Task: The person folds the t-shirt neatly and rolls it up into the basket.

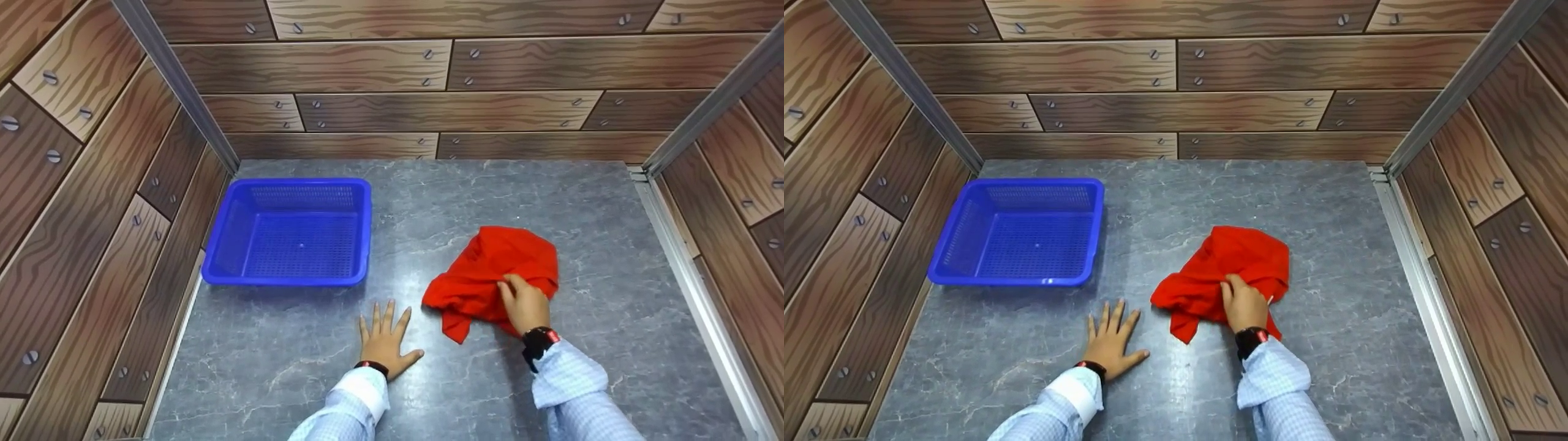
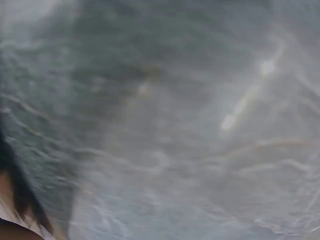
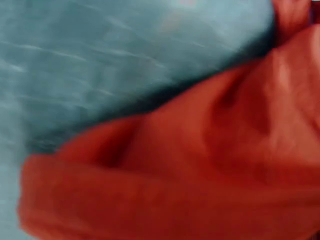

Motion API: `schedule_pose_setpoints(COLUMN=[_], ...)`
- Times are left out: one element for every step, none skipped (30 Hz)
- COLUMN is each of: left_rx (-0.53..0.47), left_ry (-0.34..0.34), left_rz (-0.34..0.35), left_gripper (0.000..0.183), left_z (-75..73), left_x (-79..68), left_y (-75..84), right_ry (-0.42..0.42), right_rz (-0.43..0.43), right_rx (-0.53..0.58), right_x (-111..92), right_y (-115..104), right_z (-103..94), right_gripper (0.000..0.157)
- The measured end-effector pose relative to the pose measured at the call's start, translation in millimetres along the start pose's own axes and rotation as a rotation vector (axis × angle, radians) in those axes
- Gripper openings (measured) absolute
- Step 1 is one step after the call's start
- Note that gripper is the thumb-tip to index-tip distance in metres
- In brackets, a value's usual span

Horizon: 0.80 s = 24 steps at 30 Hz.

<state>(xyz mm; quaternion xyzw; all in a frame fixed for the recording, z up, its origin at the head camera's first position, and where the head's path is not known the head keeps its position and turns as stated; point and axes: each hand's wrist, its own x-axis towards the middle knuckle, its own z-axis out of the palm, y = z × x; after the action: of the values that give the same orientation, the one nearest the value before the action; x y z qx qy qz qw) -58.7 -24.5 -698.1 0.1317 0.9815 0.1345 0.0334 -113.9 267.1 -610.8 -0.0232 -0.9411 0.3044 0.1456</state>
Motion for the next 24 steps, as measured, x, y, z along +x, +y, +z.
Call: schedule_pose_setpoints(left_rx=[-0.007,-0.016,-0.025,-0.037,-0.05,-0.061,-0.073,-0.091,-0.107,-0.127,-0.146,-0.158,-0.169,-0.178,-0.184,-0.184,-0.177,-0.172,-0.171,-0.168,-0.161,-0.148,-0.136,-0.121], left_ry=[0.004,0.002,-0.002,-0.007,-0.015,-0.023,-0.028,-0.028,-0.026,-0.023,-0.02,-0.019,-0.022,-0.027,-0.031,-0.04,-0.049,-0.055,-0.058,-0.06,-0.063,-0.068,-0.072,-0.077], left_rz=[0.006,0.01,0.015,0.018,0.019,0.017,0.015,0.013,0.01,0.005,0.002,-0.001,-0.003,-0.004,-0.001,0.002,0.006,0.014,0.023,0.036,0.051,0.066,0.086,0.109], left_gripper=[0.091,0.092,0.092,0.093,0.093,0.094,0.094,0.095,0.096,0.096,0.096,0.097,0.098,0.098,0.098,0.099,0.099,0.099,0.098,0.097,0.095,0.094,0.092,0.09], left_z=[-0.4,-0.9,-1.8,-3.0,-4.3,-5.8,-7.1,-8.4,-9.2,-9.8,-10.4,-10.6,-10.5,-10.3,-9.9,-9.8,-9.1,-8.3,-7.7,-7.5,-7.6,-7.6,-7.9,-8.4], left_x=[0.6,1.2,2.0,2.5,3.2,3.8,4.6,5.4,6.3,7.5,8.7,9.9,11.0,11.8,12.6,13.1,13.4,13.6,13.8,13.8,13.7,13.5,13.2,13.0], left_y=[1.2,2.5,4.3,6.1,7.9,9.8,11.6,13.5,15.3,17.3,19.4,21.2,22.8,24.2,25.5,26.5,27.4,28.2,29.0,30.0,31.1,32.6,34.4,36.7], right_ry=[0.02,0.041,0.061,0.078,0.093,0.106,0.115,0.123,0.126,0.129,0.132,0.132,0.131,0.133,0.135,0.142,0.148,0.156,0.169,0.183,0.198,0.209,0.221,0.234], right_rz=[-0.012,-0.024,-0.037,-0.05,-0.062,-0.073,-0.083,-0.096,-0.107,-0.12,-0.135,-0.149,-0.163,-0.18,-0.196,-0.21,-0.22,-0.219,-0.227,-0.231,-0.228,-0.221,-0.211,-0.201], right_rx=[0.013,0.028,0.045,0.064,0.084,0.105,0.129,0.157,0.193,0.228,0.267,0.308,0.349,0.393,0.432,0.465,0.499,0.523,0.545,0.568,0.586,0.604,0.614,0.618], right_x=[2,4,6,8,10,11,13,14,15,16,18,19,20,21,21,22,22,22,22,21,20,19,18,17], right_y=[-3,-5,-8,-11,-14,-18,-21,-23,-26,-29,-32,-34,-36,-38,-40,-41,-42,-43,-47,-52,-52,-56,-59,-61], right_z=[-2.4,-4.9,-7.7,-10.6,-13.5,-16.8,-20.2,-23.4,-26.9,-30.7,-34.3,-38.2,-41.6,-44.9,-48.3,-51.5,-54.7,-58.5,-64.5,-71.2,-75.7,-82.7,-89.6,-96.2], right_gripper=[0.019,0.019,0.019,0.018,0.017,0.016,0.015,0.014,0.013,0.012,0.011,0.011,0.011,0.012,0.012,0.013,0.014,0.015,0.015,0.016,0.017,0.017,0.017,0.016])
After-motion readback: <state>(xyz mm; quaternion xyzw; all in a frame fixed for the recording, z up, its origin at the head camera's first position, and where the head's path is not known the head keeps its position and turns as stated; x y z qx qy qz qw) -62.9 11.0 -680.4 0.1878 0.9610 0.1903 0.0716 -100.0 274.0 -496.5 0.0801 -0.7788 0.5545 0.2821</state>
